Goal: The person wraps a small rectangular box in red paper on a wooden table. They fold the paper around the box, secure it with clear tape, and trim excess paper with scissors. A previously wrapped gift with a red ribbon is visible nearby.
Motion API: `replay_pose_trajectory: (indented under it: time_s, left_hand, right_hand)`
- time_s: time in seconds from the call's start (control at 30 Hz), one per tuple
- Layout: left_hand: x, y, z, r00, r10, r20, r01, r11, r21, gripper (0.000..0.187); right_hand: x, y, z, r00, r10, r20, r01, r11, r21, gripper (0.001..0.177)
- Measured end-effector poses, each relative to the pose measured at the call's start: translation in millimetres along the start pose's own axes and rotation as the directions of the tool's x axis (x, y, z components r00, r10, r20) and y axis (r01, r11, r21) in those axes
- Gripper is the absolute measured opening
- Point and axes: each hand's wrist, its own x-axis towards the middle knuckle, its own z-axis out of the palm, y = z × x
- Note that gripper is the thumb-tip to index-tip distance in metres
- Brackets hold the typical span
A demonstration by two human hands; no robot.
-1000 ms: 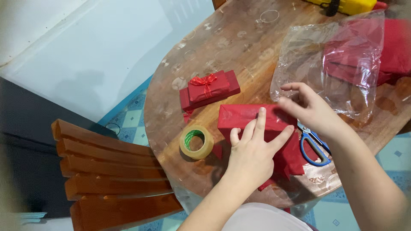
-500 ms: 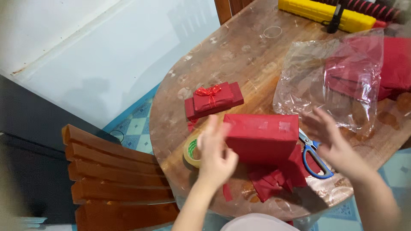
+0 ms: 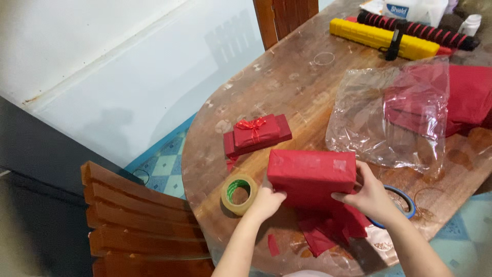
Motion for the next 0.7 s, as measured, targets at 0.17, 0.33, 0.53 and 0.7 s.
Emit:
replay_pose_trajectory:
  time_s: [0.17, 0.33, 0.53, 0.7]
  left_hand:
    - [-10.4, 31.5, -4.2, 0.999, 0.031, 0.021, -0.028, 0.991, -0.129, 0.097]
    - [-20.6, 54.1, -17.7, 0.97, 0.241, 0.024, -0.237, 0.964, -0.123, 0.114]
    - [-42.4, 39.2, -15.0, 0.95, 0.058, -0.308, -0.18, 0.906, -0.384, 0.109]
    - [-52.0, 18.1, -2.9, 0.911, -0.164, -0.378, -0.088, 0.819, -0.567, 0.11]
  right_hand:
    - [0.8, -9.3, -8.6, 0.984, -0.165, -0.072, 0.151, 0.975, -0.16, 0.09]
    - [-6.1, -24.2, -18.7, 0.962, -0.259, -0.088, 0.27, 0.948, 0.168, 0.083]
    - [-10.5, -30.8, -9.6, 0.955, -0.195, -0.223, 0.295, 0.697, 0.654, 0.075]
    - [-10.9, -13.3, 2.4, 0.973, 0.186, -0.137, 0.038, 0.455, 0.89, 0.054]
